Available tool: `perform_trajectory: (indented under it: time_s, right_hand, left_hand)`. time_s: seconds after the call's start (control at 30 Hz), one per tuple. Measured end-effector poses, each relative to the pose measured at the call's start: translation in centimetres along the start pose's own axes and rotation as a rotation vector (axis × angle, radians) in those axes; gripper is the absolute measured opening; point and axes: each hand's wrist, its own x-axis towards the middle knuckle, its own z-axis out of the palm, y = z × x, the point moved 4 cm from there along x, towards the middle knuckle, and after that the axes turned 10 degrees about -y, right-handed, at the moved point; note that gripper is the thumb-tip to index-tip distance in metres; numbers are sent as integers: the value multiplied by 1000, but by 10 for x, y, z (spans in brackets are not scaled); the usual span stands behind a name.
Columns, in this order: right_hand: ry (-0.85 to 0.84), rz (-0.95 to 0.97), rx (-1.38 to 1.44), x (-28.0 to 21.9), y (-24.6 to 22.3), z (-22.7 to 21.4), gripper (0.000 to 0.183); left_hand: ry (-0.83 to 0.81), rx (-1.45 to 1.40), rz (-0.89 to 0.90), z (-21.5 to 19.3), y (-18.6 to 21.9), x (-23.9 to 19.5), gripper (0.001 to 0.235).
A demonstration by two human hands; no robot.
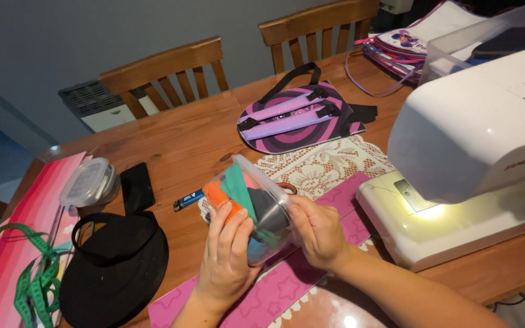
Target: Measuring, marking, and cutting fabric on a work table near a sewing machine.
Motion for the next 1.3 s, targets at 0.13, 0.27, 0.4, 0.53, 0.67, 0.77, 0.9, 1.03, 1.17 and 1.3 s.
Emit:
perform_trajectory:
  time_s: [0.13,0.27,0.4,0.53,0.67,0.77,0.9,1.03,1.17,1.3]
  right_hand:
    - [228,360,472,18,24,-23,44]
    - [319,486,508,29,21,-27,48]
    - [420,659,619,26,53,-18,42]
    - [504,756,768,14,91,0,34]
    - [307,860,168,6,100,-9,69]
    - [263,710,85,15,64,-18,77]
    - [95,299,170,16,1,-22,91]
    - [-307,-104,209,7,-40,-1,93]
    - [-360,-64,44,12,-46,15,91]
    - [-418,-63,53,13,-45,22,95]
  left_hand:
    - [3,-236,-80,-1,-26,-14,71]
    - [17,-284,-203,-12,-53,-22,85]
    - [142,-365,-288,-27,-67,-41,113]
    - [172,-309,-276,-30,-70,-53,112]
    - [214,-293,-288,-29,-67,-60,123]
    - [232,-279,-236,-35,-53,-46,103]
    - [378,-334,-252,-33,-45,-45,83]
    - [397,-368,-230,-28,-37,-46,99]
    - [242,-426,-96,-20,-33,-50,105]
    - [250,-429,-102,-12,-27,-50,100]
